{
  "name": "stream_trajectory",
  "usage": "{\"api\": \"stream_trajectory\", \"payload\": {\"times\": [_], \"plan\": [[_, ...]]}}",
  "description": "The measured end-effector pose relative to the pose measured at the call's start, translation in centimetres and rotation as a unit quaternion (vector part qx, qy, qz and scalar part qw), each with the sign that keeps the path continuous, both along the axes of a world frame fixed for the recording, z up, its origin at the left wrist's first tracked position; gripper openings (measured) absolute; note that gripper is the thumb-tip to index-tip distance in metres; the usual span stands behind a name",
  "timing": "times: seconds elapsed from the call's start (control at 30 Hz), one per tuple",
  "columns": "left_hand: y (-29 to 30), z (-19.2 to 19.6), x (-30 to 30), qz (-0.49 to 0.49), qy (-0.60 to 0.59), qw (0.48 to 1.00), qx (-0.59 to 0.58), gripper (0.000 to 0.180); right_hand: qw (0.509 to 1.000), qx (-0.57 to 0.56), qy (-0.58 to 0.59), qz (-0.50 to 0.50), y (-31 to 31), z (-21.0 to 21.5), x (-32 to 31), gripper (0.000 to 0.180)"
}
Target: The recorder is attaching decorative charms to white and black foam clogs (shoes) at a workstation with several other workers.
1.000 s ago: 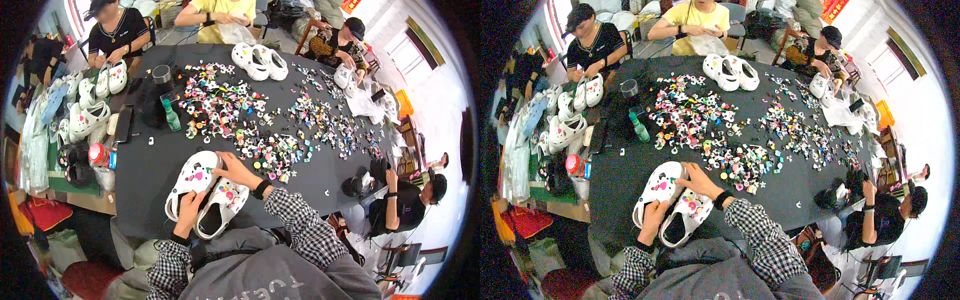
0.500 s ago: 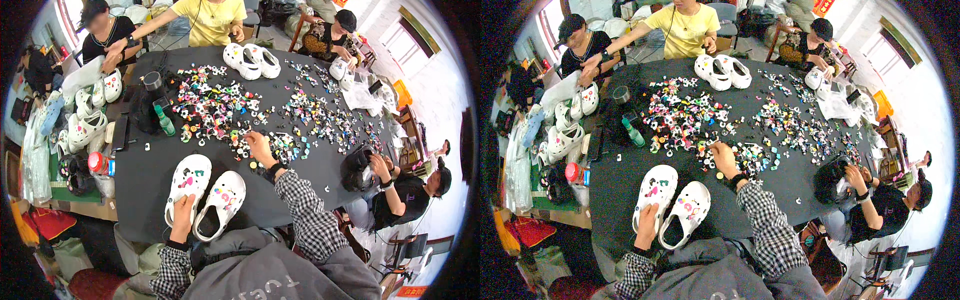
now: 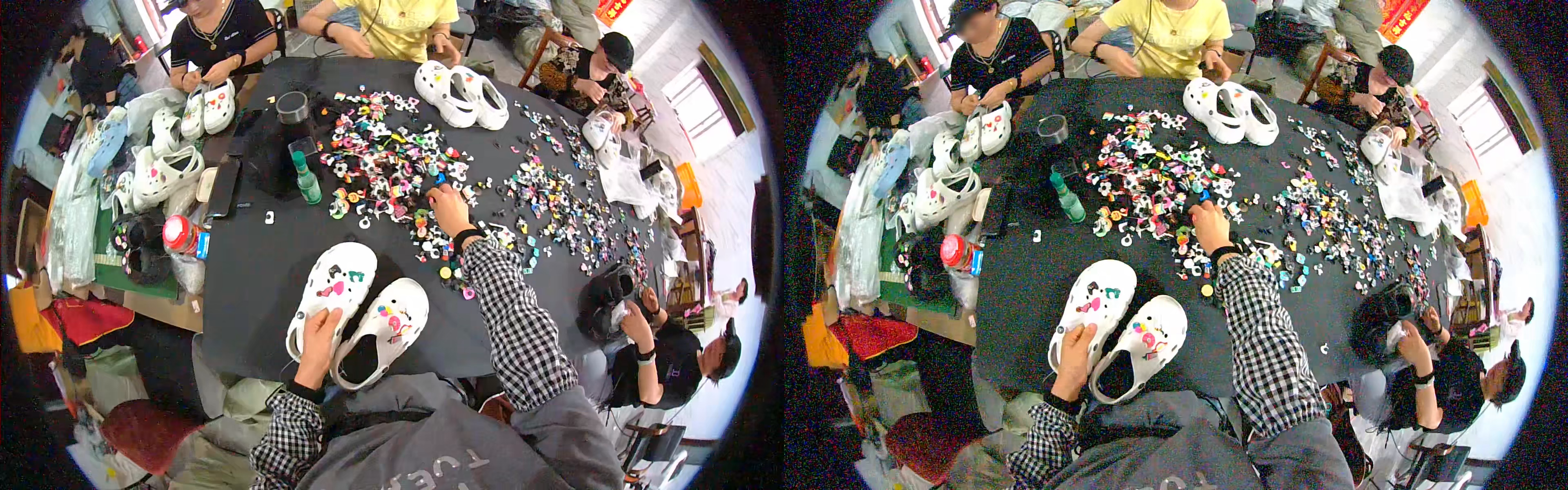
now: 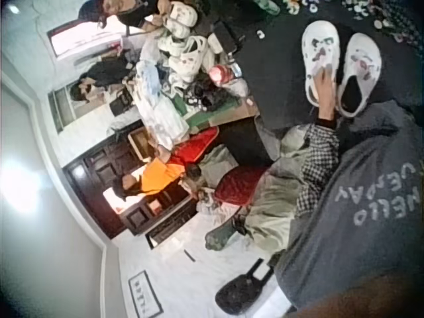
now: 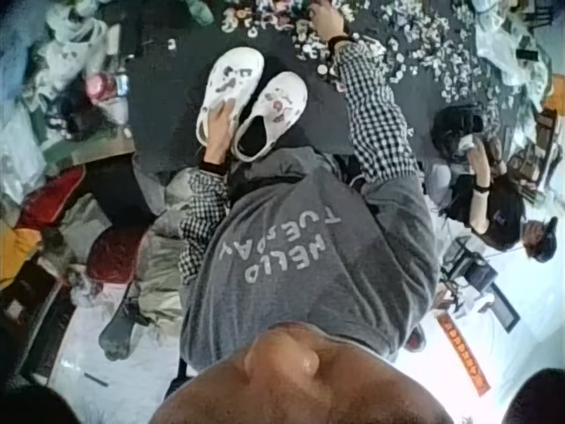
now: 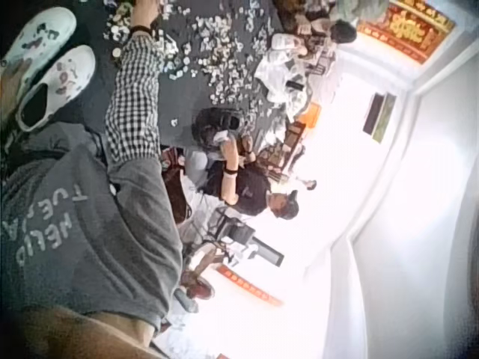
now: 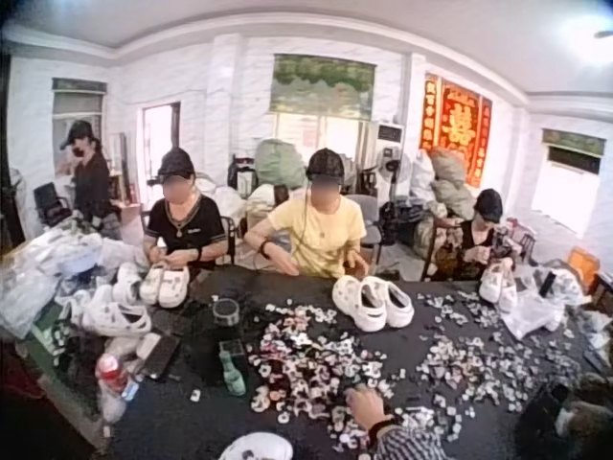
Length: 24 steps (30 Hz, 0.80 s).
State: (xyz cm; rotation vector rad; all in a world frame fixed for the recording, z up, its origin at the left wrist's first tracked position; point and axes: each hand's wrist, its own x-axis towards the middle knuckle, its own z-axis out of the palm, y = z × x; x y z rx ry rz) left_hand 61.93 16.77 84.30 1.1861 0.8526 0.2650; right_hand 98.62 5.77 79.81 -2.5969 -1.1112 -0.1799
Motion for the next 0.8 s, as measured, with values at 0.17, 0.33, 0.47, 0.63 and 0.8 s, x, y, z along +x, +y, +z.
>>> {"api": "stream_trajectory", "payload": {"times": [0.17, 0.33, 0.47, 0.63, 0.8], "plan": [[0.3, -1.9, -0.9, -0.012, -0.023, 0.999, 0.02, 0.037, 0.998, -0.042, 0.036, -0.014, 0.3, 0.0, -0.1, 0.014], [0.2, -2.9, -1.7, -0.017, -0.056, 0.998, -0.026, 0.019, 0.992, 0.125, 0.031, 0.01, -1.2, -0.2, -0.7, 0.017], [-0.1, -0.6, -1.1, -0.024, -0.044, 0.998, -0.023, 0.02, 0.958, 0.229, 0.169, 0.038, -1.7, 1.0, -4.1, 0.02], [-0.5, -0.9, -1.1, -0.003, -0.064, 0.998, -0.015, 0.025, 0.853, 0.245, 0.453, 0.081, -1.8, 4.1, -12.6, 0.027], [0.1, -1.2, -2.0, 0.02, -0.08, 0.991, -0.105, 0.02, 0.819, 0.174, 0.523, 0.162, -1.5, 8.9, -18.3, 0.016]]}}
